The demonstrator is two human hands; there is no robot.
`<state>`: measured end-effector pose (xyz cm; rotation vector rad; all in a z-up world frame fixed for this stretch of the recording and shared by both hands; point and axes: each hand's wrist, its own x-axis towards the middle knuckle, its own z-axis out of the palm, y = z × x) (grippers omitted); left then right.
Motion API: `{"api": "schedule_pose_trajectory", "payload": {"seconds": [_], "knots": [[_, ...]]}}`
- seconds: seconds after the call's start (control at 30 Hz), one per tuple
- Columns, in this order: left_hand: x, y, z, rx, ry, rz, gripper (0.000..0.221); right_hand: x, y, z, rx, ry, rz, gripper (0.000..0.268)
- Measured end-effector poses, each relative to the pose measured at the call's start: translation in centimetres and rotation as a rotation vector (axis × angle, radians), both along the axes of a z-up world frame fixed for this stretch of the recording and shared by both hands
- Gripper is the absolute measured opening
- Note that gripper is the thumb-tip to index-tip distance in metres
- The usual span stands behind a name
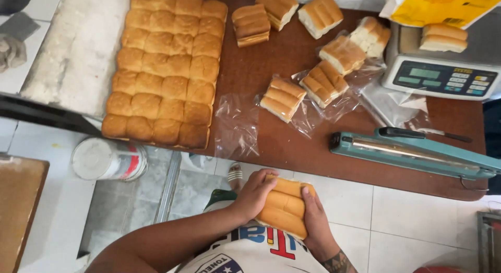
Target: Bagging individual bread rolls into plastic bags at a bakery station and using a heat sealer.
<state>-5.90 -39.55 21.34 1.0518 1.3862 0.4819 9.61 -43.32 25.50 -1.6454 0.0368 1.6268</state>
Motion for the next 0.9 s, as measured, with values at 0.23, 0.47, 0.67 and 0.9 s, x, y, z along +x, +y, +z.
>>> {"api": "schedule_pose_trajectory", "payload": {"seconds": [0.23, 0.47, 0.67, 0.9], "knots": [[-4.3, 0.4, -6.8, 0.225, 0.231, -0.192, 0.069, 1.5, -1.8, -3.5, -0.090, 0.129, -0.066, 0.063], [-13.3, 3.8, -19.1, 0.702, 1.022, -0.291, 0.071, 1.8, -3.1, -8.1, 0.022, 0.140, -0.180, 0.061], [-15.4, 7.2, -21.3, 0.980, 0.803, -0.230, 0.012, -3.2, -2.0, -9.3, -0.104, -0.001, -0.249, 0.054], [-16.9, 9.8, -23.1, 1.142, 0.555, -0.279, 0.015, -10.3, -1.4, -12.1, -0.122, 0.006, -0.326, 0.053]]}}
